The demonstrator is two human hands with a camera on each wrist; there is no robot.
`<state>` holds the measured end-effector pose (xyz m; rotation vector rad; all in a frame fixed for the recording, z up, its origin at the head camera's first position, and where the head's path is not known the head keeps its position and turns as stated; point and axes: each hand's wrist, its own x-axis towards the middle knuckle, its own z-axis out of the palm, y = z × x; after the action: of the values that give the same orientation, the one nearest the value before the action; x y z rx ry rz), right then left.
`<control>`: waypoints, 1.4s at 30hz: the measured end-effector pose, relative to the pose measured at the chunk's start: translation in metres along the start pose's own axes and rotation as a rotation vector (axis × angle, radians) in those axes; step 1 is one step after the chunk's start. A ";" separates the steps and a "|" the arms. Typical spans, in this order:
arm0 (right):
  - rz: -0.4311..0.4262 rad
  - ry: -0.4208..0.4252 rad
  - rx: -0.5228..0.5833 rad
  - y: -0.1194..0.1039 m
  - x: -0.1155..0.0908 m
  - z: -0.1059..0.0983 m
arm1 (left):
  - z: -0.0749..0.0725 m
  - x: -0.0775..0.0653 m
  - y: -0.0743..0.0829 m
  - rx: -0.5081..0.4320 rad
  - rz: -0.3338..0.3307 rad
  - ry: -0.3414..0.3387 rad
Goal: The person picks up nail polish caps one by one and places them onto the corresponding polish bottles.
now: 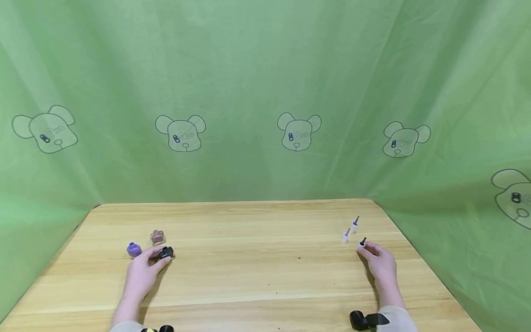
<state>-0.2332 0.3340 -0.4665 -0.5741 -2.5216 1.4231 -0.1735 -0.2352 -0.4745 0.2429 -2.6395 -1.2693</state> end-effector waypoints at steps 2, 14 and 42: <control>0.005 0.001 0.003 -0.001 0.000 -0.001 | 0.001 0.001 0.001 -0.001 0.005 -0.003; 0.035 -0.026 0.040 -0.004 -0.004 -0.005 | 0.013 0.000 0.011 -0.063 0.010 0.009; -0.066 -0.323 0.265 -0.030 -0.015 0.005 | 0.067 0.000 0.063 -0.226 0.146 -0.047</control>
<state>-0.2288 0.3103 -0.4431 -0.2269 -2.4857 1.9163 -0.1938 -0.1460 -0.4658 -0.0138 -2.4700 -1.5218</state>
